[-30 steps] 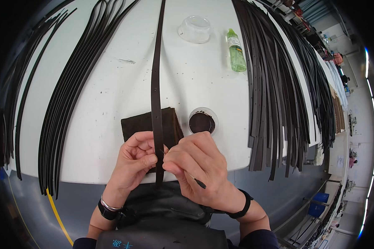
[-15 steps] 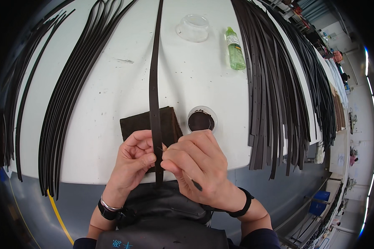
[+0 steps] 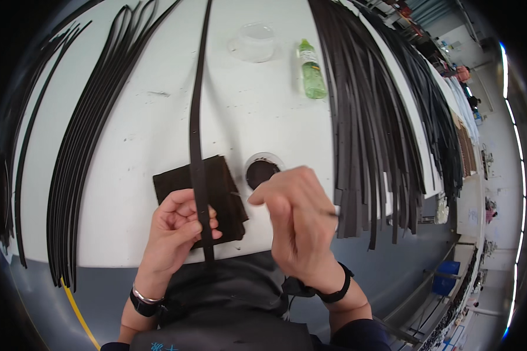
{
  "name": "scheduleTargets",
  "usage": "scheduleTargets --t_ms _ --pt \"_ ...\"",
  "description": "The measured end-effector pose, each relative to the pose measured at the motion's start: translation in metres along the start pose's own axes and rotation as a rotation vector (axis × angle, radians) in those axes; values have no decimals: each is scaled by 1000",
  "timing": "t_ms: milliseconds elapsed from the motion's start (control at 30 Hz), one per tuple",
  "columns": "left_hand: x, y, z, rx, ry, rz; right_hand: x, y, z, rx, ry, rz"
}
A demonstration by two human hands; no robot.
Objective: Applying edge paint or dye to long strips of leather using a small applicator brush.
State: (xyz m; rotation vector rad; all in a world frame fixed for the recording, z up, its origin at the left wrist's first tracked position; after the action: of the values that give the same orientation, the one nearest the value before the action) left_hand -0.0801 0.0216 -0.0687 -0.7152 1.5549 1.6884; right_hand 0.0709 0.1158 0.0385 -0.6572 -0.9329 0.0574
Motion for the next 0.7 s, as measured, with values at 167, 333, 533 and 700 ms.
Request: scheduleTargets --t_ms 167,333,533,700 --pt "1 -1 1 12 14 30 0 38 -7 -85 -51 -192" --pt "1 -3 2 4 7 23 -10 50 -14 -98 -61 -241" --pt "1 -3 2 9 11 33 -14 55 -14 -101 -86 -256" --pt "1 -3 2 0 7 24 -14 51 -12 -101 -127 -299"
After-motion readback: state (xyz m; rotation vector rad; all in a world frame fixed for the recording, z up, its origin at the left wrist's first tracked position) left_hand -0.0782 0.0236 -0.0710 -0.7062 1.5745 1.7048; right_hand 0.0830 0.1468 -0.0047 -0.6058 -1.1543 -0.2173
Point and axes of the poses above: each hand's wrist, its own z-axis towards the middle knuckle, its own x-axis out of the back of the hand, y = z × x, the point moved 3 cm from there along z, towards the middle knuckle, and after that the axes turned 15 degrees about -y, right-handed, at the moved point
